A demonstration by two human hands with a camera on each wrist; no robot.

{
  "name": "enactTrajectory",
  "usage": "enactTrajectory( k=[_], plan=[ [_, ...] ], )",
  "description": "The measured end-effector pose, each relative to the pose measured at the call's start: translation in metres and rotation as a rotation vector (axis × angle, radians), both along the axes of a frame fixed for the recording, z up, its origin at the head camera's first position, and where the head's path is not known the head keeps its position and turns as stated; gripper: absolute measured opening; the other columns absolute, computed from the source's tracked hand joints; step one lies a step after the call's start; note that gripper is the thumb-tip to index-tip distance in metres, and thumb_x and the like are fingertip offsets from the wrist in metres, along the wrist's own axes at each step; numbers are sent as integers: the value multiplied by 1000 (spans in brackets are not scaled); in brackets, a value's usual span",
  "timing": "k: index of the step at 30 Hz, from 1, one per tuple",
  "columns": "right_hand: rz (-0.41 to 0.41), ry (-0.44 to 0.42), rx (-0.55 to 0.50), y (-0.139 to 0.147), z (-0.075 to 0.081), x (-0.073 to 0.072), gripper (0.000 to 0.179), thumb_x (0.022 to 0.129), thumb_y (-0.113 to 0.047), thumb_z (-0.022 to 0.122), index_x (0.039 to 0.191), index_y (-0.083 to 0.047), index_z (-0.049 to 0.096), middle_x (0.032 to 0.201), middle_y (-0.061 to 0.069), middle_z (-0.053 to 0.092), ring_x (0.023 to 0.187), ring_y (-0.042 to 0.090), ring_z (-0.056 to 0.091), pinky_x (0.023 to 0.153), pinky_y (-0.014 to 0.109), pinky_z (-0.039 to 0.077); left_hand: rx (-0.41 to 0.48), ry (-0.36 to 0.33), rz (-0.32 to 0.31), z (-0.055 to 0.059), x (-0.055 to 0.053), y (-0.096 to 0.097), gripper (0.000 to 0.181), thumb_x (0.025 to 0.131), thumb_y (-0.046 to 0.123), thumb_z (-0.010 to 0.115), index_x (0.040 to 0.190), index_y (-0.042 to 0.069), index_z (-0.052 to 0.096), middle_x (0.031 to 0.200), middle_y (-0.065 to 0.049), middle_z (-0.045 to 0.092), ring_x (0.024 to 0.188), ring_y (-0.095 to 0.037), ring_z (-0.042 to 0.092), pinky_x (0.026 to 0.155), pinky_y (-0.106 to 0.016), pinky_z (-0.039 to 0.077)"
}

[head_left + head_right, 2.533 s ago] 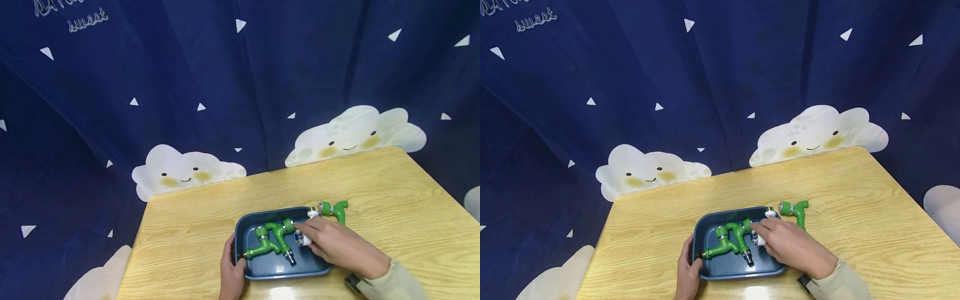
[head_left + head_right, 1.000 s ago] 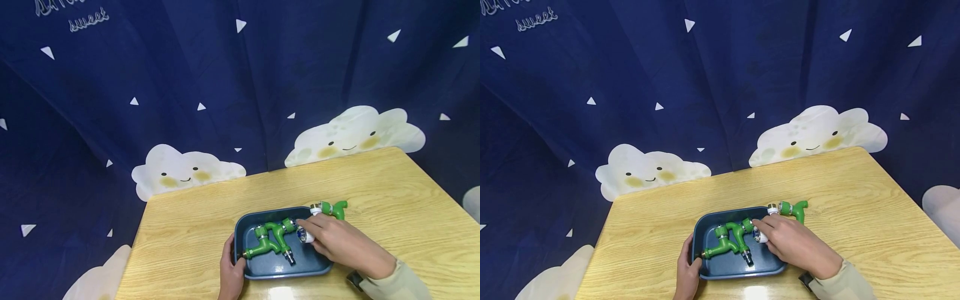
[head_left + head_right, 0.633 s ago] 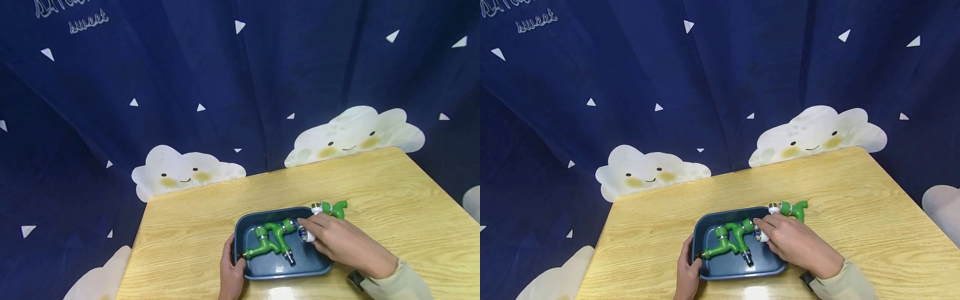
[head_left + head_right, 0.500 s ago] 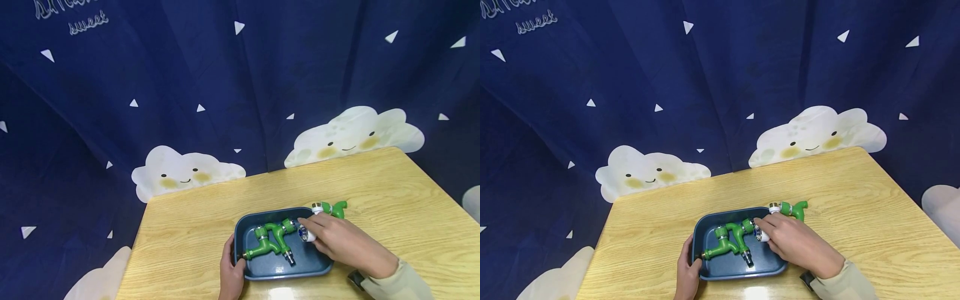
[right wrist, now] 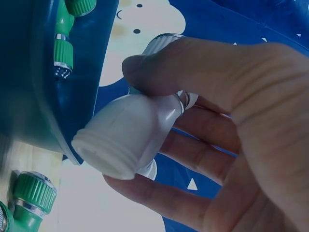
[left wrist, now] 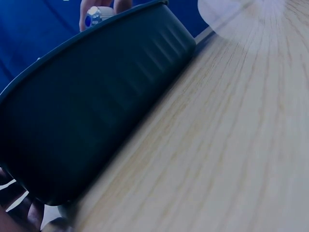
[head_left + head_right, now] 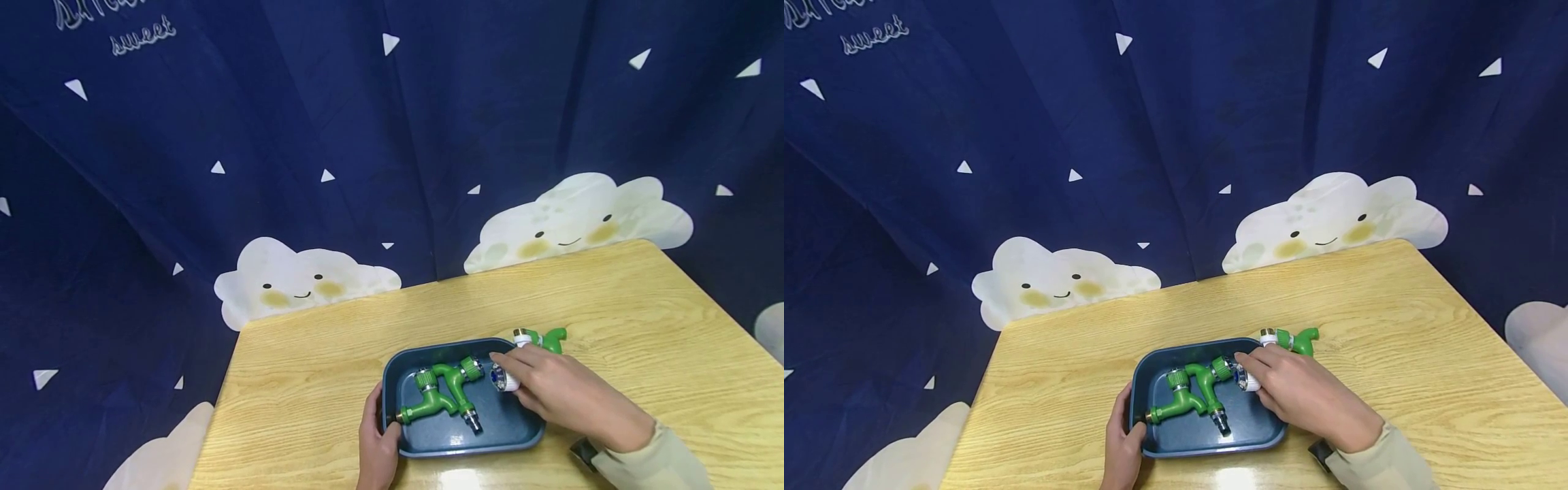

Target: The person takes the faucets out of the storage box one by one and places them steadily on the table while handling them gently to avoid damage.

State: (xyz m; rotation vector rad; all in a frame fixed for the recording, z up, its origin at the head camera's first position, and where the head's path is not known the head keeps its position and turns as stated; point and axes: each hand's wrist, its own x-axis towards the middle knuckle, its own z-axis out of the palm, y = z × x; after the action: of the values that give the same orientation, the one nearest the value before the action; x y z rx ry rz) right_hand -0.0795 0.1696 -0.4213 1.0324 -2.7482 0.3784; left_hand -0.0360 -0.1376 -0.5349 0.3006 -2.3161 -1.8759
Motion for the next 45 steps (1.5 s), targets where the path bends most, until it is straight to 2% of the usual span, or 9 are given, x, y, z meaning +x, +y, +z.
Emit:
enactTrajectory(
  k=[13, 25, 32, 40, 45],
  plan=[
    [-1, 40, -16, 3, -1, -2, 53, 81, -12, 82, 132, -6, 68, 114, 4, 74, 101, 16, 69, 76, 32, 61, -3, -3, -3, 1, 0, 0, 75, 75, -6, 52, 149, 10, 51, 152, -11, 56, 140, -26, 49, 106, -9, 36],
    [-36, 22, 8, 9, 0, -5, 56, 82, -14, 83, 135, -7, 67, 112, 2, 73, 99, 14, 69, 78, 31, 61, -21, -18, 3, 1, 1, 0, 75, 75, -4, 53, 149, 11, 50, 154, -11, 54, 144, -27, 47, 107, -9, 35],
    [-41, 65, -6, 13, 2, -6, 57, 80, -13, 83, 134, -7, 67, 111, 3, 73, 100, 16, 69, 79, 34, 62, -23, -17, 0, 2, 0, 0, 75, 75, -5, 52, 149, 10, 50, 153, -11, 55, 143, -27, 47, 107, -10, 35],
    [-94, 25, -15, 18, 4, -7, 54, 83, -14, 82, 135, -8, 67, 115, 4, 74, 103, 18, 71, 82, 37, 62, -29, -9, -4, 3, -2, 0, 75, 75, -5, 51, 149, 11, 50, 153, -10, 55, 143, -27, 47, 108, -9, 34],
    [-112, -10, -15, 20, 4, -9, 53, 84, -16, 81, 135, -11, 67, 115, 2, 73, 101, 16, 70, 79, 36, 61, -18, -5, -9, 1, -1, -1, 76, 75, -6, 51, 149, 10, 50, 153, -11, 55, 142, -27, 47, 107, -8, 35]
  ],
)
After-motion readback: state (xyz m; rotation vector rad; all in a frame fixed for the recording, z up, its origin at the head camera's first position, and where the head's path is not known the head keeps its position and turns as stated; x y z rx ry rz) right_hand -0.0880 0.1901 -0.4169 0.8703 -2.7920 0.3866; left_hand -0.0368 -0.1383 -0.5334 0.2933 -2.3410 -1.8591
